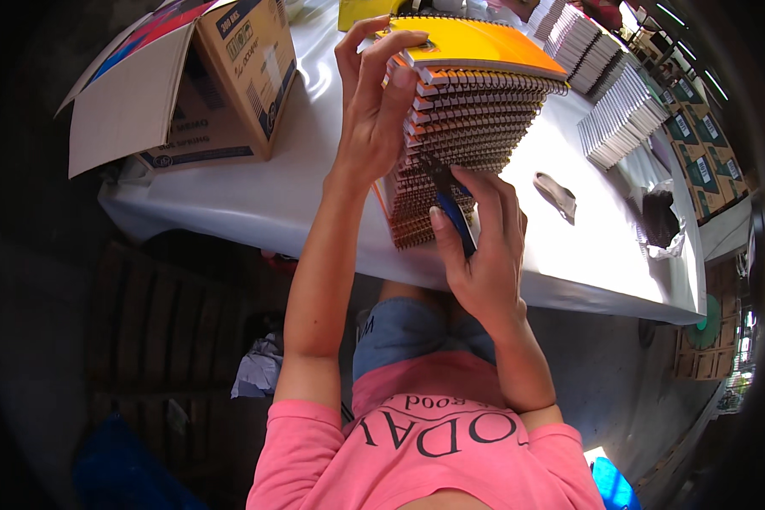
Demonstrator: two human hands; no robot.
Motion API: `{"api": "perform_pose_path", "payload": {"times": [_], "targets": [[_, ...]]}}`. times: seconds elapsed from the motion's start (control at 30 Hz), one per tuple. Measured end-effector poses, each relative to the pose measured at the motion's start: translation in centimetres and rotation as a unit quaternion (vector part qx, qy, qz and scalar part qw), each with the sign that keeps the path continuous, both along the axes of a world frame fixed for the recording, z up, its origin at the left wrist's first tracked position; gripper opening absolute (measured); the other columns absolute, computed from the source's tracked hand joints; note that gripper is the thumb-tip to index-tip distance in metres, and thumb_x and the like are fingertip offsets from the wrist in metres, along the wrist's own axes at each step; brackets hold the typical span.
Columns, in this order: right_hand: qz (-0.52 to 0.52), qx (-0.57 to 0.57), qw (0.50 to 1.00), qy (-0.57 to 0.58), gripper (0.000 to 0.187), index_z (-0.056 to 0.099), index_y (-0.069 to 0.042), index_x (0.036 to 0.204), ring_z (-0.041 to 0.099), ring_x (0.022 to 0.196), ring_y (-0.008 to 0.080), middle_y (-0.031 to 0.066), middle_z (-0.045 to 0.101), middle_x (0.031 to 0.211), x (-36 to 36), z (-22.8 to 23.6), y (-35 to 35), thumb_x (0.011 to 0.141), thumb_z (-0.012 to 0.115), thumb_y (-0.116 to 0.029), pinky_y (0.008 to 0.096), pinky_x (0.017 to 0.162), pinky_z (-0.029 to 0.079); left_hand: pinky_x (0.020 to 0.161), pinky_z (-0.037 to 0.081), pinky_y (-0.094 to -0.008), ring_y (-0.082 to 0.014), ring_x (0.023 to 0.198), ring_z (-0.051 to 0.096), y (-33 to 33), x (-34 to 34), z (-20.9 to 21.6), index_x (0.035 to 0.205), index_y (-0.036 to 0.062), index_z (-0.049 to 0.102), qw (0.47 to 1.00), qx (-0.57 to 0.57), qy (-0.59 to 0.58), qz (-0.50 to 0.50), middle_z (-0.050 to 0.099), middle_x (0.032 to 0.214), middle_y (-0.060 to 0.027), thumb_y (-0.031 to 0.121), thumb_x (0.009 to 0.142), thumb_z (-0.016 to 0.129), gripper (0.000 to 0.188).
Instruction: The person trims the excess wire from the spiral binding of a stack of notebooks using pliers, handling the stack by hand to align the wires.
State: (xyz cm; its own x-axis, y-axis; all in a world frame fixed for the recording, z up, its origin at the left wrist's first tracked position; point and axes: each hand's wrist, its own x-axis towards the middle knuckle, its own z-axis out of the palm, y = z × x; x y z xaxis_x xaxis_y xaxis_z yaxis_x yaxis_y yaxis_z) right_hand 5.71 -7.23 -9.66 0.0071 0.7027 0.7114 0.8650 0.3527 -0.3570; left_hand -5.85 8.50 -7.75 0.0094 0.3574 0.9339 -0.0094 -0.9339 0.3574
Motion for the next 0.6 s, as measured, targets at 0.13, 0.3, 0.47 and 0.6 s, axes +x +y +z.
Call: {"api": "perform_pose_path", "payload": {"times": [0.13,0.3,0.47,0.6], "targets": [[-0.029,0.044,0.996,-0.068,0.046,0.055,-0.010,0.123,0.052,0.098,0.0276,0.0108,0.051,0.113,0.21,0.10,-0.21,0.081,0.066,-0.026,0.0412,0.089,0.035,0.107,0.024,-0.0396,-0.0263,0.129,0.026,0.09,-0.08,0.02,0.122,0.0070,0.053,1.000,-0.011,0.014,0.005,0.035,0.133,-0.0152,0.039,0.099,0.033,0.045],[-0.050,0.047,0.990,-0.122,0.045,0.059,-0.015,0.122,0.053,0.093,0.0242,0.0087,0.051,0.113,0.14,0.01,0.47,0.079,0.068,-0.025,0.0384,0.084,0.035,0.107,0.025,-0.0393,-0.0260,0.130,0.026,0.45,-0.12,-0.15,0.122,0.0078,0.053,1.000,-0.009,0.020,0.016,0.035,0.133,-0.0152,0.039,0.099,0.033,0.044],[-0.056,0.050,0.988,-0.133,0.044,0.062,-0.017,0.120,0.054,0.090,0.0218,0.0075,0.053,0.109,-0.01,-0.18,0.55,0.078,0.070,-0.025,0.0358,0.081,0.035,0.107,0.025,-0.0394,-0.0260,0.129,0.026,0.47,-0.23,-0.23,0.122,0.0086,0.053,1.000,-0.014,0.021,0.011,0.035,0.133,-0.0153,0.041,0.099,0.033,0.045],[-0.054,0.059,0.987,-0.137,0.042,0.063,-0.016,0.118,0.054,0.089,0.0213,0.0073,0.054,0.108,0.41,-0.03,0.53,0.078,0.070,-0.024,0.0350,0.079,0.036,0.106,0.025,-0.0391,-0.0260,0.129,0.028,0.51,-0.23,-0.26,0.123,0.0085,0.053,0.999,-0.009,0.023,0.024,0.035,0.133,-0.0151,0.042,0.099,0.033,0.045]]}}
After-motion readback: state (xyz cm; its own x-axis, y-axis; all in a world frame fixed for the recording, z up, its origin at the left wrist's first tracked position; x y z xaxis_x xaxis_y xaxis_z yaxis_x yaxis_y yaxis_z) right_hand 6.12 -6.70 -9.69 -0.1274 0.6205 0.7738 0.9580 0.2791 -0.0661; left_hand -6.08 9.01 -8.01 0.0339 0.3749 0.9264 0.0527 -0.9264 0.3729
